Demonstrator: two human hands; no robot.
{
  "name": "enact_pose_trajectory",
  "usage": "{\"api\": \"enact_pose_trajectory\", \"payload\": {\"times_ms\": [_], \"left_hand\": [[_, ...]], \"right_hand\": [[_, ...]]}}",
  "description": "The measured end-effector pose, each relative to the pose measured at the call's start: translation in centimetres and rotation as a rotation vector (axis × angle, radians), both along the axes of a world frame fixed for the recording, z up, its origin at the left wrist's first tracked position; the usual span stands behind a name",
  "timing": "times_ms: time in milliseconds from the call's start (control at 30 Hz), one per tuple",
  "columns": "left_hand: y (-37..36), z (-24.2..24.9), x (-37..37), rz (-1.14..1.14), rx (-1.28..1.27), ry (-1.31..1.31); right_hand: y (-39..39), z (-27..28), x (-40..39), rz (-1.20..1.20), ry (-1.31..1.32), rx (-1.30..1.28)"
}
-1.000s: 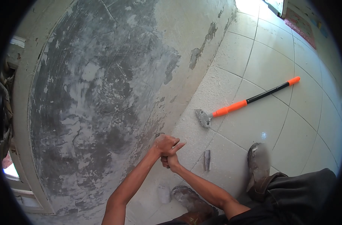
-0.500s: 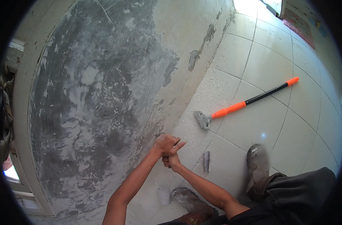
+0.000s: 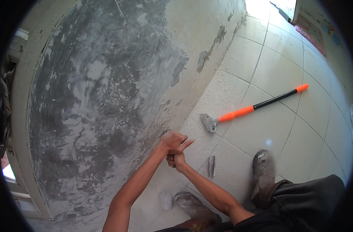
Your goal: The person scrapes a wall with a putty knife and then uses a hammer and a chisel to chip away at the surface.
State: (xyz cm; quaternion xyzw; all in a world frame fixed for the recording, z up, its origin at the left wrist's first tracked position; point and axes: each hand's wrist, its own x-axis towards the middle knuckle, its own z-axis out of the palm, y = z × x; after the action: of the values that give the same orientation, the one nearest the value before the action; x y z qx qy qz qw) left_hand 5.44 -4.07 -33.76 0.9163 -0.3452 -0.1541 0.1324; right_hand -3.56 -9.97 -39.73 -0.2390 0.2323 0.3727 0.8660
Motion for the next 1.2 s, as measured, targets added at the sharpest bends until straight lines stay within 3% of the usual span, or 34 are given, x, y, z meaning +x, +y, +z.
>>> {"api": "enact_pose_trajectory", "payload": {"times_ms": [200, 367, 700, 900, 967, 1200], "left_hand": [[1.2, -0.2, -1.6, 0.018, -0.008, 0.098], [0.2, -2.3, 1.2, -0.031, 0.044, 0.014], [3.9, -0.2, -5.6, 0.118, -0.131, 0.003], [4.0, 1.3, -5.7, 0.08, -0.008, -0.007], [3.6, 1.4, -4.5, 0.055, 0.021, 0.022], [3.3, 0.1, -3.5, 0.037, 0.04, 0.02]], "right_hand": [[0.3, -0.2, -1.5, 0.049, -0.013, 0.02], [-0.4, 0.3, 0.7, -0.003, 0.01, 0.036], [2.5, -0.6, -4.7, 0.128, -0.078, -0.04], [2.5, 0.6, -4.8, 0.156, -0.171, -0.131], [3.1, -0.1, -4.4, 0.116, -0.048, -0.027], [2.5, 1.2, -3.1, 0.035, -0.006, 0.047]]}}
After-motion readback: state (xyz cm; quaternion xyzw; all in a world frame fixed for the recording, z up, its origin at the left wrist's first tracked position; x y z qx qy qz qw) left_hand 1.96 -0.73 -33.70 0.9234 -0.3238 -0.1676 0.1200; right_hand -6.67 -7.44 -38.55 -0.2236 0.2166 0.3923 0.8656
